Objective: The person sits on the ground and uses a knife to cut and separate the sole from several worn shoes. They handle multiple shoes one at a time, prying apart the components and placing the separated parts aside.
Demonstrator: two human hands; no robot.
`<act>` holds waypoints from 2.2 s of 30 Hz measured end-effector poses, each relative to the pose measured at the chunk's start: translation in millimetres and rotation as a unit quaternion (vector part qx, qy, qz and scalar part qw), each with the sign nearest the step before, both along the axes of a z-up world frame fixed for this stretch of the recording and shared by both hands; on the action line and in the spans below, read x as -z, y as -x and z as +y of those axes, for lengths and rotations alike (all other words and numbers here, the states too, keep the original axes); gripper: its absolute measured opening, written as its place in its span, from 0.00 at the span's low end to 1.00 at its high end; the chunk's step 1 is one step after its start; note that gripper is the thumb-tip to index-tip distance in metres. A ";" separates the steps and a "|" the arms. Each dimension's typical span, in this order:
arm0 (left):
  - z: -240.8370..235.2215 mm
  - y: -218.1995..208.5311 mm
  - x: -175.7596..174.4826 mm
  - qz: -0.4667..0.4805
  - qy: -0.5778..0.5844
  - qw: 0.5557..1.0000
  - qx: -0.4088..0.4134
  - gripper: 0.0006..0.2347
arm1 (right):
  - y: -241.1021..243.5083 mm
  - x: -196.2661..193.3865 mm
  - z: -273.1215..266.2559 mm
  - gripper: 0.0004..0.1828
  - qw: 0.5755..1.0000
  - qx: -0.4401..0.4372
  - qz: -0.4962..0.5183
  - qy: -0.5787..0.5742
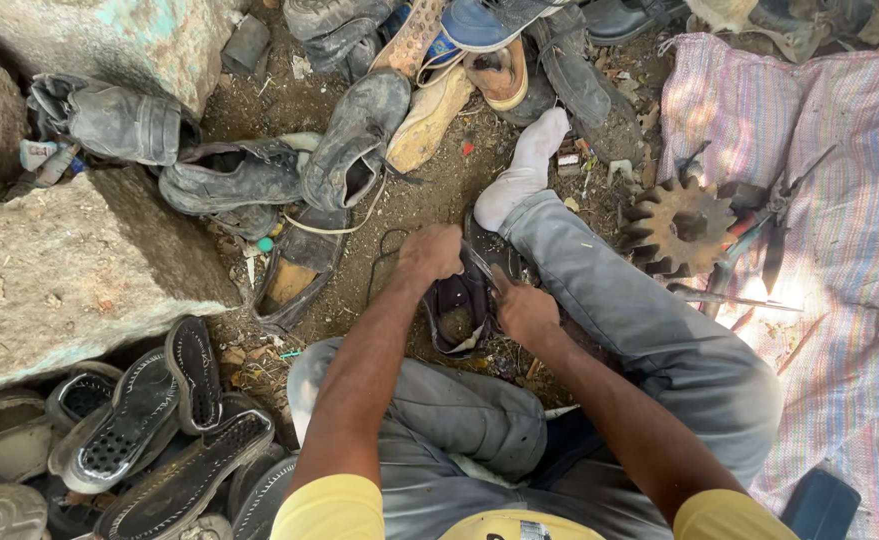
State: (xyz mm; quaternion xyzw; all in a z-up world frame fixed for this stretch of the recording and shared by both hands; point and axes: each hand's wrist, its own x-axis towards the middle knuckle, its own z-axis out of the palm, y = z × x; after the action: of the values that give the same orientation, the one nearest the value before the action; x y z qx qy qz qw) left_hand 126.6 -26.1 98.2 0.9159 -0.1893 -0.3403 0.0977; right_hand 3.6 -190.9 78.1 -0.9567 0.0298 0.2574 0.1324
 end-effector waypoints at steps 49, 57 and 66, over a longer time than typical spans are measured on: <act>48.0 208.3 -1.6 -0.179 0.134 0.973 -0.055 0.05 | 56.2 -14.7 -1.6 0.37 0.982 -0.141 -0.005 0.123; 42.2 249.8 10.2 -0.198 0.161 0.967 -0.016 0.04 | 77.0 -35.5 -22.7 0.35 0.991 -0.122 -0.034 0.041; 57.2 287.3 -3.0 -0.181 0.187 0.965 0.018 0.03 | 119.2 -22.2 -22.8 0.32 0.991 -0.109 0.058 0.054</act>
State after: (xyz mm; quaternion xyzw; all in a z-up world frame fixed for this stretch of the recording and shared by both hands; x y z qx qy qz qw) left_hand -160.7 31.2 101.1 0.9239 -0.2808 -0.1293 0.2256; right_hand -115.7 -213.7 100.3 -0.9435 -0.0530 0.3234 0.0497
